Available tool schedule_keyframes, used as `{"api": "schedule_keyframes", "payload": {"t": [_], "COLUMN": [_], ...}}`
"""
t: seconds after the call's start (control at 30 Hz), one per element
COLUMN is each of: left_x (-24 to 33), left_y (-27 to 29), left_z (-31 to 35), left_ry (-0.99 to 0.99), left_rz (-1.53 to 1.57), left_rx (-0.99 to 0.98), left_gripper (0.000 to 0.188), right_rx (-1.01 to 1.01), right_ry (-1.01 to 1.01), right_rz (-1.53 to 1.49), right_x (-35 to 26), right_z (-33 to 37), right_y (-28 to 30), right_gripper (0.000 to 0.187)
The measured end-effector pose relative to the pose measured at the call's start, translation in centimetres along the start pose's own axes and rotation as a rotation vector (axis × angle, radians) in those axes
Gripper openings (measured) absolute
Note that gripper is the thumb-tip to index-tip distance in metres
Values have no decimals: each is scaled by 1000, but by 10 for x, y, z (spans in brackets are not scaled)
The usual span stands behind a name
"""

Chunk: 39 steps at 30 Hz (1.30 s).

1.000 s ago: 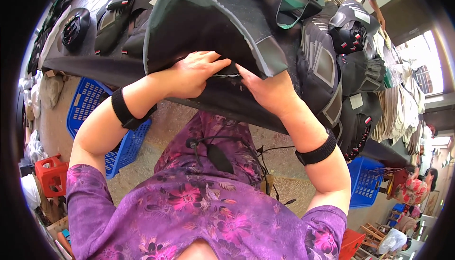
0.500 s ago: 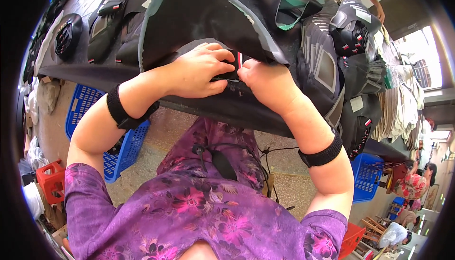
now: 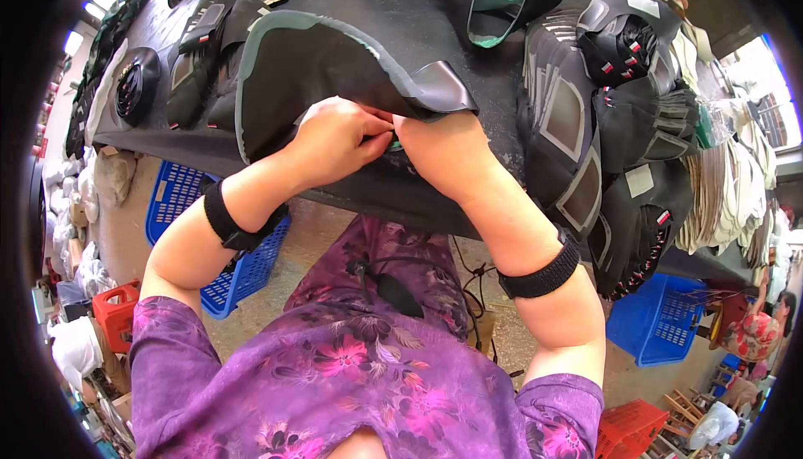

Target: The worker is inspecting and arranging shoe upper components with decorative buckles.

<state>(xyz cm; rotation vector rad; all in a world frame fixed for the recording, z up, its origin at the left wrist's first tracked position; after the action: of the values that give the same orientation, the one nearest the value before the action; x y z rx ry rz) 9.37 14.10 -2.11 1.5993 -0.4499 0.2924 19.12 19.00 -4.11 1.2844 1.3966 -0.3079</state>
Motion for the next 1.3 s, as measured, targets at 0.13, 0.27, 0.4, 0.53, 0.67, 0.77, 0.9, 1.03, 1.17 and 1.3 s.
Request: {"api": "schedule_keyframes", "payload": {"t": [0.13, 0.27, 0.4, 0.53, 0.67, 0.77, 0.9, 1.03, 1.17, 1.3], "left_x": [7, 18, 7, 9, 17, 14, 30, 27, 24, 15], "left_y": [1, -4, -21, -13, -11, -15, -25, -32, -29, 9], "left_z": [10, 26, 39, 33, 27, 23, 28, 17, 12, 24], "left_ry": [-89, -315, -219, -225, -297, -226, -425, -426, -419, -557], "left_rz": [11, -44, -181, -251, -308, -264, -645, -807, -851, -795], "left_rx": [-21, -113, -288, -156, -162, -203, -57, -119, -276, -124], "left_gripper": [17, 37, 59, 60, 60, 59, 40, 23, 17, 12], "right_rx": [-114, -480, -300, -135, -315, -446, -436, -366, -288, -249], "right_ry": [277, 61, 222, 396, 516, 604, 548, 754, 792, 840], "right_rz": [138, 170, 223, 295, 807, 1040, 891, 988, 1062, 1061], "right_x": [-42, -17, -29, -27, -39, -37, -31, -56, -60, -67], "right_z": [1, 14, 12, 11, 14, 19, 19, 23, 41, 48], "right_y": [11, 0, 7, 6, -5, -14, -14, -14, -11, -22], "right_gripper": [23, 18, 20, 21, 22, 23, 21, 14, 19, 30]}}
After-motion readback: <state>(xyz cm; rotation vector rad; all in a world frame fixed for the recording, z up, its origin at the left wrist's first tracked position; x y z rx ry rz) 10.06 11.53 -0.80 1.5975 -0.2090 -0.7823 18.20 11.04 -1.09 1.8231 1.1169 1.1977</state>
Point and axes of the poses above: each hand's wrist, its own z-axis away from the middle knuckle, its own y-axis out of the back of the hand, x = y × z, the point moved 8 cm from there along -z, towards the middle knuckle, and after that the axes turned 12 degrees about y, right-handed, at the moved point
